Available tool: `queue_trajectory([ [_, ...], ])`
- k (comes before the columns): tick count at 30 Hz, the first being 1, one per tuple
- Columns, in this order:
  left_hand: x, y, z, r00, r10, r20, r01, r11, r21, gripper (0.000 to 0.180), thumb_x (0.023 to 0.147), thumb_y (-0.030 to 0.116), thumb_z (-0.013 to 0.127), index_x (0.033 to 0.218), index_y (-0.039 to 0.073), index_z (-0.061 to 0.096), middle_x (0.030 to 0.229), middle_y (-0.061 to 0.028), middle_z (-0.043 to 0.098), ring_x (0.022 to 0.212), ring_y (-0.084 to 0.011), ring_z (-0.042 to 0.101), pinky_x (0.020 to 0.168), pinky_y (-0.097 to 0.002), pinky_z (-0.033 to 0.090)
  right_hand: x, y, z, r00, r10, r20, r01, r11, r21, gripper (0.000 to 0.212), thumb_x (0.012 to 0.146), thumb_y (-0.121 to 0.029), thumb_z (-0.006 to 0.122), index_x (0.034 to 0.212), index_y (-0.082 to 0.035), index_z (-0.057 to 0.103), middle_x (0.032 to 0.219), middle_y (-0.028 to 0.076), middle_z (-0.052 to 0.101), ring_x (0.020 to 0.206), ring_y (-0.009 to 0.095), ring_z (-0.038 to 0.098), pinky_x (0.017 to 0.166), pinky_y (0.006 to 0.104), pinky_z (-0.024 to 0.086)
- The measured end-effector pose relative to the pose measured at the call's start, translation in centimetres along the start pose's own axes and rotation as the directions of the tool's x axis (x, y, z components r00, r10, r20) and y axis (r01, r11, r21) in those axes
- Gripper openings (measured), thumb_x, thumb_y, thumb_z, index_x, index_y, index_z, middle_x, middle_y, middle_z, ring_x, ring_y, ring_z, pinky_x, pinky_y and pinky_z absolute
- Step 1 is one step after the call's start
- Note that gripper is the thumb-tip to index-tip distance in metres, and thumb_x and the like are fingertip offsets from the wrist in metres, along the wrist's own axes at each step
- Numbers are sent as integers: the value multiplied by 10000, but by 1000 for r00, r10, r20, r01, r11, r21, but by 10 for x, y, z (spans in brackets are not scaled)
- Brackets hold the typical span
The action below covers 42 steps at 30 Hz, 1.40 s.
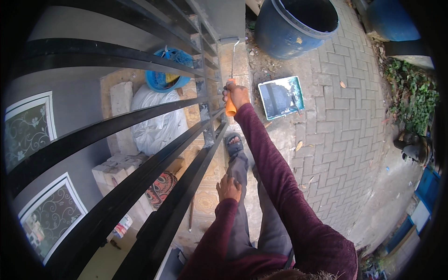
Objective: The person uses a paint roller and a small brush to apply grey paint to a black metal gate, dipping the tools into a paint tray on the ground.
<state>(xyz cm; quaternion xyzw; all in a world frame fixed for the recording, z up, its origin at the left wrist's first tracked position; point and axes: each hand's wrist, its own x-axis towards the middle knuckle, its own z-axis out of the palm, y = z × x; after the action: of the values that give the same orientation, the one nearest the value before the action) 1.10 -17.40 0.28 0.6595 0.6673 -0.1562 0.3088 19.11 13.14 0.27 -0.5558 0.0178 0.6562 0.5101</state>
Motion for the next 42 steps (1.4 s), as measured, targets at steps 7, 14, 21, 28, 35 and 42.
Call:
queue_trajectory([
  [7, -1, -3, 5, 999, 12, -48, -11, 1000, 21, 300, 820, 282, 604, 1053, 94, 626, 1295, -138, 510, 1238, -267, 460, 1043, -520, 328, -41, -22, 9, 997, 25, 70, -28, 999, 42, 171, 903, -197, 512, 892, -28, 538, 680, 27, 542, 502, 115, 505, 411, 271, 435],
  [14, 0, -1, 3, 999, 17, -51, -15, 999, 29, 301, 824, 273, 603, 1060, 89, 630, 1296, -136, 511, 1237, -266, 461, 1042, -516, 330, -68, -25, 15, 997, 3, 77, -6, 999, 46, 184, 901, -201, 509, 896, -18, 531, 680, 35, 546, 500, 119, 506, 403, 274, 429],
  [21, 0, 4, -7, 1000, 1, -21, 0, 1000, 21, 314, 815, 253, 594, 1067, 70, 634, 1296, -156, 523, 1223, -280, 482, 1043, -476, 338, -12, -11, 11, 999, 32, 15, -33, 992, 122, 203, 849, -162, 544, 879, 39, 541, 669, 91, 566, 482, 165, 530, 415, 306, 438],
  [28, 2, 2, 1, 1000, -1, -4, 1, 999, 44, 332, 829, 293, 594, 1092, 92, 615, 1316, -137, 501, 1251, -265, 455, 1053, -521, 318, -77, -39, 16, 997, 5, 71, -11, 996, 92, 196, 871, -176, 527, 850, 19, 529, 671, 78, 559, 480, 153, 523, 409, 299, 427],
  [35, 2, 0, 9, 999, 7, -31, -6, 999, 42, 325, 828, 290, 597, 1086, 94, 617, 1306, -137, 507, 1245, -273, 458, 1047, -526, 322, -135, -54, 23, 991, -52, 120, 37, 992, 123, 218, 899, -204, 509, 855, 8, 530, 679, 66, 556, 459, 142, 511, 375, 289, 416],
  [42, 1, 0, 15, 1000, 1, -27, 0, 1000, 12, 333, 824, 288, 588, 1087, 85, 617, 1308, -150, 511, 1244, -286, 459, 1045, -529, 324, -124, -45, 28, 996, -14, 93, 6, 996, 87, 223, 905, -226, 521, 895, -4, 537, 694, 48, 547, 491, 125, 514, 393, 272, 421],
])
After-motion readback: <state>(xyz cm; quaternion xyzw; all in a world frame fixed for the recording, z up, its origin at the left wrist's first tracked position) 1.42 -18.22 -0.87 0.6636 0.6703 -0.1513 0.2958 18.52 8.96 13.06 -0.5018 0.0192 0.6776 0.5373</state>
